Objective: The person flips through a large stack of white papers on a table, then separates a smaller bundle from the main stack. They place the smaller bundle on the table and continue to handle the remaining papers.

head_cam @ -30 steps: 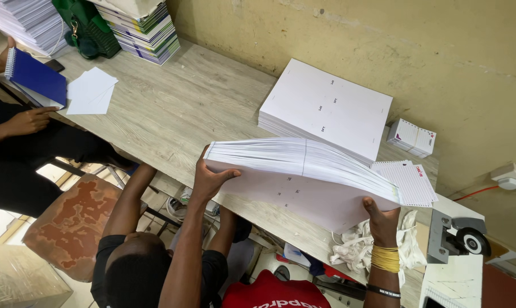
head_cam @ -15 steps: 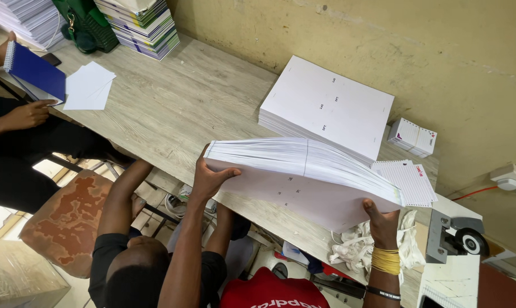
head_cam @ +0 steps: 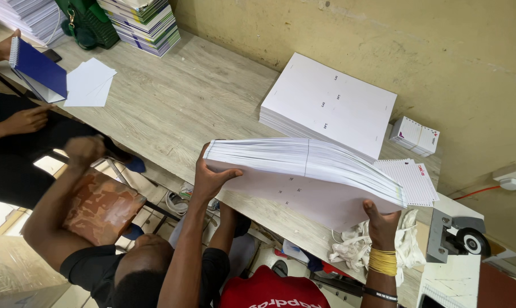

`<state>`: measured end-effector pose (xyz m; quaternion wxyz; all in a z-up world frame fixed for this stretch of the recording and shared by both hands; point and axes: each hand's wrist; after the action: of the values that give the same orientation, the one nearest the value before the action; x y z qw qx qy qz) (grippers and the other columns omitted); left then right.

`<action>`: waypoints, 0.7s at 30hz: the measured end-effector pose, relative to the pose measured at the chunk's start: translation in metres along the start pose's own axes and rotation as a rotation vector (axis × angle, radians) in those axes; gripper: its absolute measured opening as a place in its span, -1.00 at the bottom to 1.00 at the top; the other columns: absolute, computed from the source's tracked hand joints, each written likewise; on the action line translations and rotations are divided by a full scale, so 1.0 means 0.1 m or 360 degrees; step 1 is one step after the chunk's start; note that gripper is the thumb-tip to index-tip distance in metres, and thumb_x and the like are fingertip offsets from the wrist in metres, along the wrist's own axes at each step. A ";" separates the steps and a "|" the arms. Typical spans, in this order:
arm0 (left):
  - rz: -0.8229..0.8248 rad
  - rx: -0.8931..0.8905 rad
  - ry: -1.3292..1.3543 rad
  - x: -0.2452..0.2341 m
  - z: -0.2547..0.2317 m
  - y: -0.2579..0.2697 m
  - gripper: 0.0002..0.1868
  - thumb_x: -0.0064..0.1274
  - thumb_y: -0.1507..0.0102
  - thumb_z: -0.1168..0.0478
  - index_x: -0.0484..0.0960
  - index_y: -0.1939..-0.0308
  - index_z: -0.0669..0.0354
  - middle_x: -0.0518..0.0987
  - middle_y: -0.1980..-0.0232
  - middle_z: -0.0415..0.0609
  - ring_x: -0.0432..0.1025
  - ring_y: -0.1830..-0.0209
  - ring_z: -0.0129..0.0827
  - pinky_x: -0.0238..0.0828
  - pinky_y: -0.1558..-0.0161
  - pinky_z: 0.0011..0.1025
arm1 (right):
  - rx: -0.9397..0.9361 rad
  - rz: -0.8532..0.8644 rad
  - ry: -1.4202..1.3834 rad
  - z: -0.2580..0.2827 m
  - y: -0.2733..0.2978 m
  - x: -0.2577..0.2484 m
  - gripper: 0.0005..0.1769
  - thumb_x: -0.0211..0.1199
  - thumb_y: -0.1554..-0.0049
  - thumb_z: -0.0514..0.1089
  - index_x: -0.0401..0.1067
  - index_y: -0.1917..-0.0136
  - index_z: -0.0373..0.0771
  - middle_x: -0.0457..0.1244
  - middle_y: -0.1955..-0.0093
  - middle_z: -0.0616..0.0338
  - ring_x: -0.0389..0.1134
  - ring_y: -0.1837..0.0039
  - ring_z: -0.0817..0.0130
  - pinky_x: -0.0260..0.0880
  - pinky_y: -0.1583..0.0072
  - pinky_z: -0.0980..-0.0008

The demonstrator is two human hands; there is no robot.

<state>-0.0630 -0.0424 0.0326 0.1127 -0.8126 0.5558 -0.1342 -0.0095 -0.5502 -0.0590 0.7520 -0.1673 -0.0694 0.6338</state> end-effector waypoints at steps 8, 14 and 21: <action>-0.0022 -0.0337 -0.0015 0.15 -0.44 0.30 -0.27 0.57 0.07 0.14 0.74 -0.18 0.19 0.75 -0.21 0.06 0.60 -0.28 -0.18 0.67 -0.20 -0.25 | -0.0313 0.0220 0.0748 0.46 0.36 -0.02 -0.48 0.37 -0.17 0.02 0.28 -0.36 0.15 0.05 0.19 0.27 0.10 0.16 0.27 0.22 0.12 0.35; 0.0126 -0.0199 0.0027 -0.04 -0.29 0.36 -0.33 0.56 0.01 0.16 0.76 -0.17 0.22 0.76 -0.21 0.08 0.61 -0.28 -0.21 0.64 -0.16 -0.29 | -0.0863 0.0382 0.1303 -0.06 0.42 -0.35 -0.37 0.29 -0.31 -0.03 0.29 -0.50 0.66 -0.28 0.28 0.44 -0.29 0.31 0.43 -0.24 0.28 0.40; -0.0010 -0.0444 -0.0038 0.09 -0.42 0.22 -0.36 0.55 0.03 0.17 0.77 -0.13 0.20 0.78 -0.07 -0.02 0.63 -0.16 -0.27 0.63 -0.15 -0.30 | -0.0385 0.0297 0.0682 -0.03 0.28 -0.20 -0.48 0.46 -0.16 -0.29 0.56 -0.36 0.04 0.45 -0.28 0.13 0.50 -0.33 0.27 0.54 -0.44 0.40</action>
<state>-0.0937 -0.0603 0.0649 0.0049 -0.8237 0.5651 -0.0465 -0.0388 -0.5660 -0.0689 0.6624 -0.3919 0.0319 0.6377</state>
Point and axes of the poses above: each hand's wrist, its own y-axis away from the middle knuckle, its own x-axis out of the palm, z = x × y
